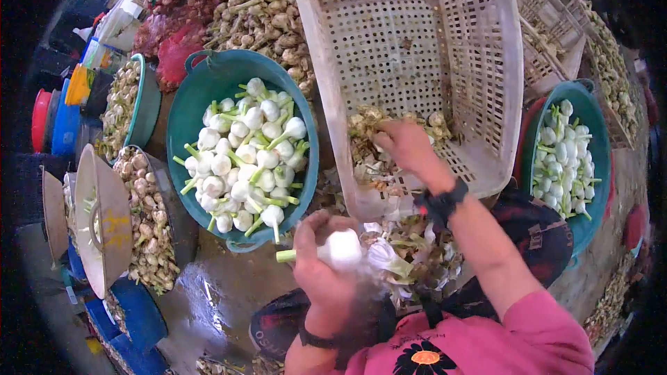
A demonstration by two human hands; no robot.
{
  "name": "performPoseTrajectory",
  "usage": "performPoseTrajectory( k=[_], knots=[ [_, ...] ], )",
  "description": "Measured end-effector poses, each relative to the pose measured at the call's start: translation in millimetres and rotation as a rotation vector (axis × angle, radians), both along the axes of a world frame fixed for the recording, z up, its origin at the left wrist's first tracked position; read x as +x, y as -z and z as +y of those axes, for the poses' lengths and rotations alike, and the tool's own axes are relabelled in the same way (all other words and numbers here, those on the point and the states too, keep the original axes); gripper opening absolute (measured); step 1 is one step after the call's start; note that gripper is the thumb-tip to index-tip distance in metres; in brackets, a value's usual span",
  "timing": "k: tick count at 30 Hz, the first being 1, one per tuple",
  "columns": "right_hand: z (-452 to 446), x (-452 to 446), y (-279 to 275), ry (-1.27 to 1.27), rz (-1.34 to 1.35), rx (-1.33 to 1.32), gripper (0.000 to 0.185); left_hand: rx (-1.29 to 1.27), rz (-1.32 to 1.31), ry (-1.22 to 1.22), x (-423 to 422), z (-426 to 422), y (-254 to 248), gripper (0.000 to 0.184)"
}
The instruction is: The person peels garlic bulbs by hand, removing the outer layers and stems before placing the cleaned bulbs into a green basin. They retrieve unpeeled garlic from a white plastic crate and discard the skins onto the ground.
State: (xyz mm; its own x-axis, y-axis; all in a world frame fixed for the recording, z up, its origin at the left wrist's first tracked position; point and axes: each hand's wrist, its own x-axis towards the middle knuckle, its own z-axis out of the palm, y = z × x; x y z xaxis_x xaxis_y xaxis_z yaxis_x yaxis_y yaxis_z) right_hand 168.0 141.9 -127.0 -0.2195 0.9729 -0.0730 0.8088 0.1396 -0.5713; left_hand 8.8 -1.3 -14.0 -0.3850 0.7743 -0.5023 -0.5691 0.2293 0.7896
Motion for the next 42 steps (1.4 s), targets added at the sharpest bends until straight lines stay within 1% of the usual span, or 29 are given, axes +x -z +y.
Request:
performPoseTrajectory(
  k=[1,2,3,6,7,10,11,13,14,16,17,18,20,21,23,25,26,27,28,30,31,34,37,40,42],
  knots=[
    [4.8,2.7,27.1,-0.095,-0.087,0.019,0.027,0.026,0.062,0.077,-1.4,-3.9,3.7,0.031],
    [9.7,2.2,63.4,-0.193,-0.174,0.040,0.028,0.116,0.525,0.367,-1.7,-2.7,-1.5,0.033],
    [14.0,0.8,82.8,-0.293,-0.258,0.062,0.029,0.229,1.018,0.520,-2.0,-1.7,-6.8,0.035],
    [22.9,-5.2,83.2,-0.332,-0.217,-0.123,0.017,-0.130,-0.024,0.161,5.9,8.4,-10.2,0.033],
    [26.3,-3.9,80.8,-0.236,-0.046,-0.155,0.016,-0.124,-0.129,0.152,3.3,7.2,-2.0,0.033],
    [30.4,12.3,33.9,0.060,0.448,-0.260,0.017,-0.029,-0.150,0.142,6.6,4.5,3.8,0.035],
    [26.2,14.6,12.5,0.091,0.656,-0.355,0.020,-0.071,-0.166,0.136,8.0,4.7,0.5,0.044],
    [-1.0,18.0,-34.0,0.152,1.075,-0.540,0.027,-0.016,-0.192,0.116,14.6,5.2,-1.3,0.046],
    [-17.0,17.1,-45.5,0.181,1.288,-0.632,0.031,0.012,-0.202,0.108,16.5,5.5,-2.8,0.047],
    [-52.6,9.8,-44.2,0.020,1.717,-0.769,0.034,0.138,-0.281,0.241,16.9,6.2,-8.7,0.050],
    [-68.4,1.2,-40.7,0.077,1.724,-0.741,0.032,0.199,-0.319,0.306,16.7,5.1,-11.3,0.051],
    [-81.5,-2.4,-46.2,0.117,1.810,-0.830,0.031,0.255,-0.314,0.339,14.5,3.5,-11.0,0.049],
    [-90.9,-3.6,-60.1,0.173,1.453,-0.782,0.032,0.366,-0.307,0.410,9.6,1.5,-10.4,0.045],
    [-94.6,-3.8,-70.1,0.175,1.165,-0.472,0.033,0.352,-0.267,0.324,13.1,-1.5,-18.6,0.046],
    [-102.3,-2.5,-97.7,0.168,0.557,0.122,0.034,0.335,-0.137,0.349,12.0,-7.0,-23.2,0.046],
    [-112.3,7.1,-133.5,0.028,0.494,0.088,0.035,0.369,-0.001,0.389,9.4,-10.4,-17.4,0.047],
    [-118.3,10.8,-145.0,-0.036,0.462,0.069,0.035,0.382,0.121,0.403,9.7,-12.3,-12.4,0.048],
    [-124.5,8.4,-149.7,-0.121,0.451,0.195,0.031,0.394,0.243,0.418,10.9,-13.8,-8.4,0.048],
    [-128.5,6.9,-152.8,-0.117,0.408,0.224,0.031,0.405,0.365,0.432,12.3,-14.5,-5.5,0.049],
    [-134.1,3.1,-157.2,-0.111,0.326,0.279,0.031,0.500,0.506,0.448,11.9,-13.5,-2.0,0.047],
    [-134.8,0.2,-158.0,-0.085,0.366,0.329,0.032,0.545,0.580,0.451,10.2,-12.9,-2.2,0.047],
    [-132.7,4.9,-157.4,-0.205,0.263,0.367,0.024,0.635,0.878,0.537,5.0,-11.8,-7.0,0.044],
    [-129.1,16.7,-168.0,-0.430,0.009,0.339,0.015,0.662,1.064,0.652,0.3,-12.1,-18.3,0.043],
    [-127.1,19.7,-164.8,-0.547,-0.126,0.383,0.014,0.686,1.048,0.734,-2.8,-10.7,-17.8,0.042],
    [-129.4,18.5,-159.3,-0.536,-0.171,0.408,0.014,0.666,1.013,0.765,-3.4,-10.4,-17.4,0.042]
  ],
)
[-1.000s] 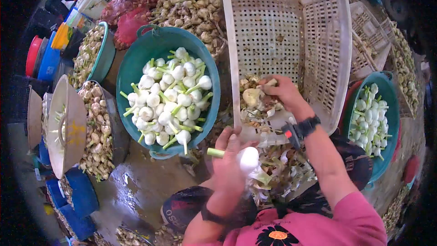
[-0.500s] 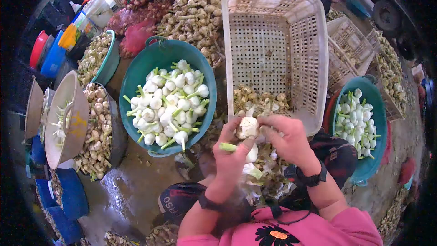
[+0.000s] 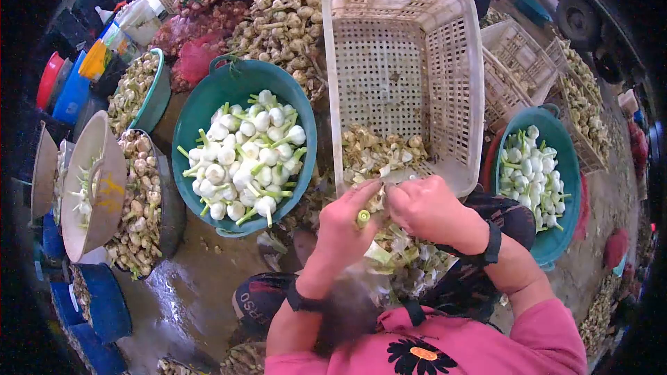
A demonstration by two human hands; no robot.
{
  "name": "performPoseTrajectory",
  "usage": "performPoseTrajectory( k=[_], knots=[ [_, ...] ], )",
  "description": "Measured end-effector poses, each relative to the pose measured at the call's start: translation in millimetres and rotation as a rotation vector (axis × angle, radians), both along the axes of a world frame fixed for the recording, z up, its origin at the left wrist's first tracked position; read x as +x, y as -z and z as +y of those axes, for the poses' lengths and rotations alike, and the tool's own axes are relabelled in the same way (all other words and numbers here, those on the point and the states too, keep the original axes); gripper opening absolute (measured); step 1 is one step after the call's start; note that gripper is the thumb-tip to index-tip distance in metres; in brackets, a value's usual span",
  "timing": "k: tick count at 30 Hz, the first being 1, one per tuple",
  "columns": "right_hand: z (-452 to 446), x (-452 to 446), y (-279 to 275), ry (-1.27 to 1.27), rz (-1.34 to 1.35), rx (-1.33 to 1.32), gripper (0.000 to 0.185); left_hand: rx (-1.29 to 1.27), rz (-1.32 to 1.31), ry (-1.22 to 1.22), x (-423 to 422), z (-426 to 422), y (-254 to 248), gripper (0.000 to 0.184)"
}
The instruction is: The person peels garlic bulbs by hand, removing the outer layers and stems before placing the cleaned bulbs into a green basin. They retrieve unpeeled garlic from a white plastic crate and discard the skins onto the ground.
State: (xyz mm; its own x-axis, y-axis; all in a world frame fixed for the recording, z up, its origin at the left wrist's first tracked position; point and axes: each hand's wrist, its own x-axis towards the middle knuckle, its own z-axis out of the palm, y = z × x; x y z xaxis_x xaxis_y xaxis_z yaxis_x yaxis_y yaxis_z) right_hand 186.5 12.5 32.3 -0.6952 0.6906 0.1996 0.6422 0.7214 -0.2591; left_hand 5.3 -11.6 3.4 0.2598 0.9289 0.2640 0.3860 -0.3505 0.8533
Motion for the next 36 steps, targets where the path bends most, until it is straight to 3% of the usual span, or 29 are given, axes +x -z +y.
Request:
performPoseTrajectory(
  k=[4,7,10,11,14,15,18,21,22,24,26,27,30,31,36],
  knots=[
    [-1.5,5.7,15.8,0.082,0.106,-0.069,0.016,-0.223,-0.145,0.015,-0.4,-1.2,10.0,0.043],
    [4.0,8.6,16.6,0.312,0.513,-0.324,0.018,-0.346,-0.358,0.064,2.8,-0.2,6.1,0.044],
    [14.9,23.6,47.2,0.579,0.527,-0.326,0.018,-0.436,-0.642,0.137,-2.8,-0.9,-7.6,0.046],
    [18.9,33.4,81.8,0.596,0.296,-0.139,0.018,-0.471,-0.750,0.167,-5.1,-1.8,-10.4,0.047],
    [5.5,50.3,108.7,0.370,-0.418,-0.300,0.019,-0.561,-1.033,0.327,-15.3,-7.5,-11.2,0.050],
    [4.9,43.4,79.3,0.494,-0.362,-0.427,0.024,-0.575,-1.135,0.400,-13.9,-8.9,-15.2,0.047],
    [22.2,50.7,42.4,0.363,0.753,-0.638,0.031,-0.674,-0.993,0.375,-17.0,-11.7,-22.3,0.043],
    [14.2,40.1,5.7,0.251,0.760,-1.035,0.032,-0.703,-0.913,0.364,-10.5,-5.1,-21.4,0.043],
    [12.3,37.2,7.5,0.088,0.671,-1.079,0.028,-0.698,-0.863,0.327,-8.3,-2.6,-21.4,0.044],
    [-0.3,22.2,-1.0,0.157,0.777,-0.888,0.023,-0.672,-0.862,0.136,-0.4,-1.6,-13.5,0.046],
    [-7.4,13.9,1.6,0.186,0.635,-0.534,0.023,-0.781,-0.894,0.040,-1.8,-3.1,-4.6,0.046],
    [-8.7,11.5,2.4,0.205,0.563,-0.353,0.023,-0.733,-0.725,0.094,-1.3,-3.1,-6.1,0.049],
    [-10.5,10.0,2.1,0.058,0.275,0.215,0.032,-0.685,-0.615,0.081,1.5,-2.0,-3.7,0.051],
    [-10.4,9.9,2.3,0.034,0.242,0.204,0.040,-0.674,-0.627,0.063,3.3,-2.8,-7.4,0.051],
    [-13.9,7.3,-4.5,0.025,0.092,0.117,0.024,-0.771,-0.647,0.077,0.9,-2.1,-11.7,0.046]
  ],
)
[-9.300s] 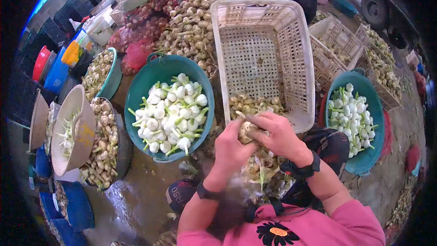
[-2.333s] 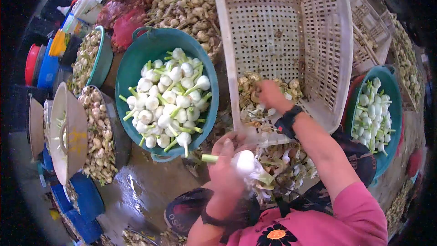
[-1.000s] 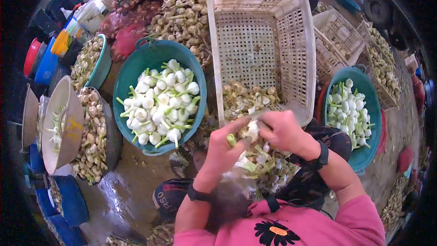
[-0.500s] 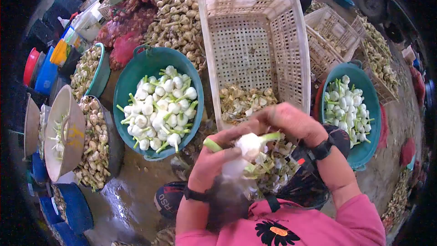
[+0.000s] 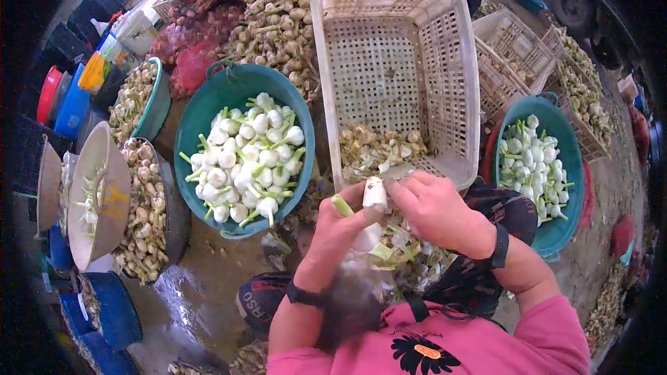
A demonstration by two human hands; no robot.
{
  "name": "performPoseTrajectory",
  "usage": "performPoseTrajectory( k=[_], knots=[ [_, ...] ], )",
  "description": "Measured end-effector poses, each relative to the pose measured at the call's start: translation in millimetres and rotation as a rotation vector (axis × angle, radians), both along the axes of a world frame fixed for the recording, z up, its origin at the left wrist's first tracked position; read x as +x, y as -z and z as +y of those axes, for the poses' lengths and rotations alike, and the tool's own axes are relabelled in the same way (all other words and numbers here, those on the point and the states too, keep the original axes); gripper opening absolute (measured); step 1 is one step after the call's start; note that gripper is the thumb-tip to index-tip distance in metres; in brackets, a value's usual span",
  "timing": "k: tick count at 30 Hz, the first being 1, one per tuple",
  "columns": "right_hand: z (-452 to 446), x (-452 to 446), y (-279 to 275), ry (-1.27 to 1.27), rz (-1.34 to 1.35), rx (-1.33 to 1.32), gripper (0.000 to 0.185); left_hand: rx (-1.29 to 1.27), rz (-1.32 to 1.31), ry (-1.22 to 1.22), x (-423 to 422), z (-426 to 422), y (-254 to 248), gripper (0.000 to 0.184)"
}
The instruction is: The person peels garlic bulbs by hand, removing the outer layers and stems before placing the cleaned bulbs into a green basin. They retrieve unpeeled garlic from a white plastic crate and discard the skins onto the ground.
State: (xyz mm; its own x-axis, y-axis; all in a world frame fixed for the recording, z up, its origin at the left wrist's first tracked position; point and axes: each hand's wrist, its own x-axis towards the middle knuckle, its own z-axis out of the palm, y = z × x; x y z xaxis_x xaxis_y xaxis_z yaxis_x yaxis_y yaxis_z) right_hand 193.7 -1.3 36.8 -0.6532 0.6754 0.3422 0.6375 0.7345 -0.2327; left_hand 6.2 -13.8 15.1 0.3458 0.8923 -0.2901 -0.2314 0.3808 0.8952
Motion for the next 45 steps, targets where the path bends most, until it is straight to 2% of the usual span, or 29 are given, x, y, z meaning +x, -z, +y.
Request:
performPoseTrajectory(
  k=[4,10,13,16,19,22,23,26,27,31,34,37,42,45],
  knots=[
    [-3.0,-2.0,7.1,0.034,0.011,-0.056,0.014,-0.010,-0.028,-0.032,1.5,0.3,3.0,0.044],
    [1.3,3.7,13.4,0.092,0.132,-0.208,0.014,-0.032,0.045,0.050,-0.4,1.2,3.8,0.048],
    [2.7,2.6,18.6,0.330,0.482,-0.677,0.018,0.190,0.128,0.080,-1.1,-0.4,14.0,0.050],
    [6.5,9.4,29.5,0.333,0.633,-0.989,0.022,0.453,0.262,0.189,-6.9,2.9,22.4,0.055],
    [4.6,11.0,42.8,0.393,0.905,-1.184,0.021,0.597,0.560,0.237,-4.4,8.8,26.0,0.062],
    [2.2,8.3,49.9,0.518,0.773,-0.744,0.017,0.742,0.747,0.028,6.3,11.1,47.5,0.061],
    [-1.8,4.3,39.0,0.541,0.717,-0.563,0.014,0.397,0.410,-0.039,15.6,7.3,35.7,0.054],
    [-13.6,-7.2,39.2,0.422,0.683,-0.368,0.012,0.271,0.519,-0.029,28.2,-0.3,29.0,0.043],
    [-14.6,-8.9,34.3,0.434,0.686,-0.415,0.012,0.321,0.471,-0.060,29.1,-0.7,24.6,0.037],
    [-0.1,3.4,31.5,0.387,0.792,-0.852,0.014,0.130,0.173,0.008,20.7,-0.7,29.8,0.031],
    [0.2,6.0,27.5,0.363,0.910,-1.038,0.016,0.013,0.045,0.041,18.4,-2.1,36.3,0.031],
    [-1.3,2.7,31.4,0.361,1.251,-1.331,0.017,-0.062,-0.094,0.031,14.7,-2.2,41.5,0.033],
    [-5.9,2.9,18.9,0.306,1.467,-1.504,0.019,-0.157,-0.353,0.068,11.7,-0.3,36.1,0.035],
    [-7.1,-0.5,26.4,0.276,1.553,-1.546,0.020,-0.097,-0.298,0.061,6.8,-3.2,36.2,0.035]
  ],
)
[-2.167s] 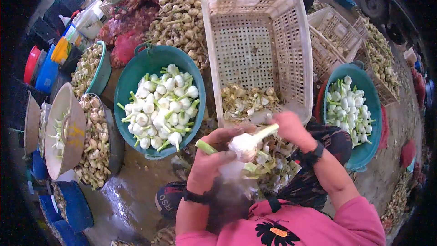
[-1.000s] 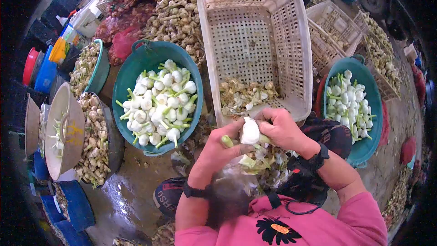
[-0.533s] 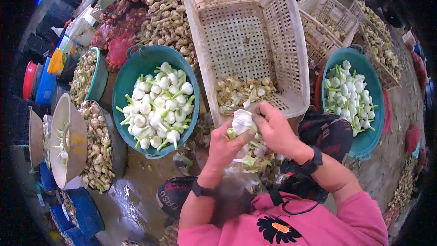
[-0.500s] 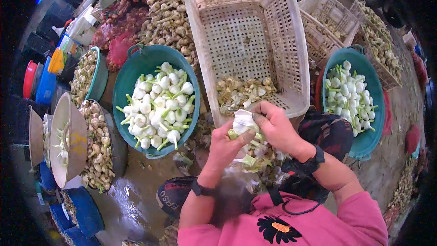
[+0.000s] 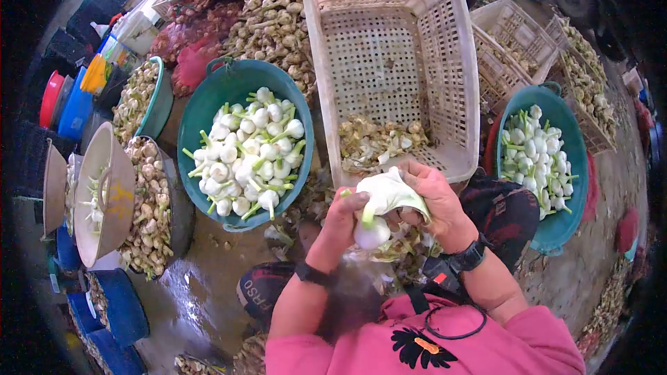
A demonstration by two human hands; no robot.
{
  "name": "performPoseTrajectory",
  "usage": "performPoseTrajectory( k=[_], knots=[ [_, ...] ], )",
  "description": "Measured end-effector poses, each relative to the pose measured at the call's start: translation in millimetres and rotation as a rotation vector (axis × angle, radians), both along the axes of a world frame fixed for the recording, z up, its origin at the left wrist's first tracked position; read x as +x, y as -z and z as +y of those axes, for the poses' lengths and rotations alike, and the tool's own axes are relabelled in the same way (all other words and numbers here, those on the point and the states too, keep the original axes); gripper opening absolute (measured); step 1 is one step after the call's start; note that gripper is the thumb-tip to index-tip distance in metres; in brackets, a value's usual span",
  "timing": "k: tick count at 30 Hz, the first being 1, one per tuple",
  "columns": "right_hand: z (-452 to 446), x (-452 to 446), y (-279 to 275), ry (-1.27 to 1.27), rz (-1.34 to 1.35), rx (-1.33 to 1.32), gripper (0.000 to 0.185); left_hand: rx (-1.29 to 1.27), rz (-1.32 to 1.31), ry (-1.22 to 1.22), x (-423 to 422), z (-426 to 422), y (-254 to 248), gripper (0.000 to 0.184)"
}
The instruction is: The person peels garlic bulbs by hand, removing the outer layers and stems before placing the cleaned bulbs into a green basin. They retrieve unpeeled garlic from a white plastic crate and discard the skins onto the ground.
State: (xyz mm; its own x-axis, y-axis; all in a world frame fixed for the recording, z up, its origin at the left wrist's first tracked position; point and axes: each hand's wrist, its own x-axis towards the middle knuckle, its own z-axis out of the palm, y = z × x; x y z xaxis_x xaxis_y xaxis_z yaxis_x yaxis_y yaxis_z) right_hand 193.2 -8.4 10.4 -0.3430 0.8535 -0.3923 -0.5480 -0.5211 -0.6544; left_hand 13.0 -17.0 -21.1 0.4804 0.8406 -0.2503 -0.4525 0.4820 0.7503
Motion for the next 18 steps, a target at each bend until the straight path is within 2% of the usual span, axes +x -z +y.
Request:
performPoseTrajectory(
  k=[3,4,5,7,10,13,14,17,18],
  knots=[
    [5.3,5.4,16.4,-0.022,0.141,0.013,0.019,-0.142,-0.079,-0.146,6.9,0.6,-0.6,0.035],
    [7.7,7.3,18.8,-0.040,0.203,0.019,0.019,-0.165,-0.137,-0.099,4.0,6.2,10.5,0.040],
    [9.1,2.3,14.2,0.066,0.068,0.057,0.019,-0.190,-0.192,-0.050,1.1,11.9,21.6,0.046],
    [12.8,-10.1,0.5,0.279,-0.204,0.136,0.018,-0.027,-0.249,-0.160,11.2,10.0,13.4,0.056],
    [15.1,-6.2,-0.2,0.383,-0.165,0.111,0.017,0.243,-0.198,-0.099,15.5,8.6,1.6,0.079],
    [10.4,-7.3,5.2,0.376,-0.074,0.066,0.017,0.315,0.001,0.047,10.6,11.1,17.9,0.084],
    [9.3,-10.4,7.6,0.363,-0.039,0.056,0.017,0.362,0.132,-0.061,15.5,6.2,12.1,0.066],
    [3.3,-28.8,13.7,0.142,-0.285,0.169,0.018,-0.085,0.153,-0.473,17.7,22.0,11.8,0.046],
    [1.0,-27.8,10.3,0.067,-0.168,0.121,0.018,-0.134,0.157,-0.479,15.3,25.1,11.6,0.033]
  ],
)
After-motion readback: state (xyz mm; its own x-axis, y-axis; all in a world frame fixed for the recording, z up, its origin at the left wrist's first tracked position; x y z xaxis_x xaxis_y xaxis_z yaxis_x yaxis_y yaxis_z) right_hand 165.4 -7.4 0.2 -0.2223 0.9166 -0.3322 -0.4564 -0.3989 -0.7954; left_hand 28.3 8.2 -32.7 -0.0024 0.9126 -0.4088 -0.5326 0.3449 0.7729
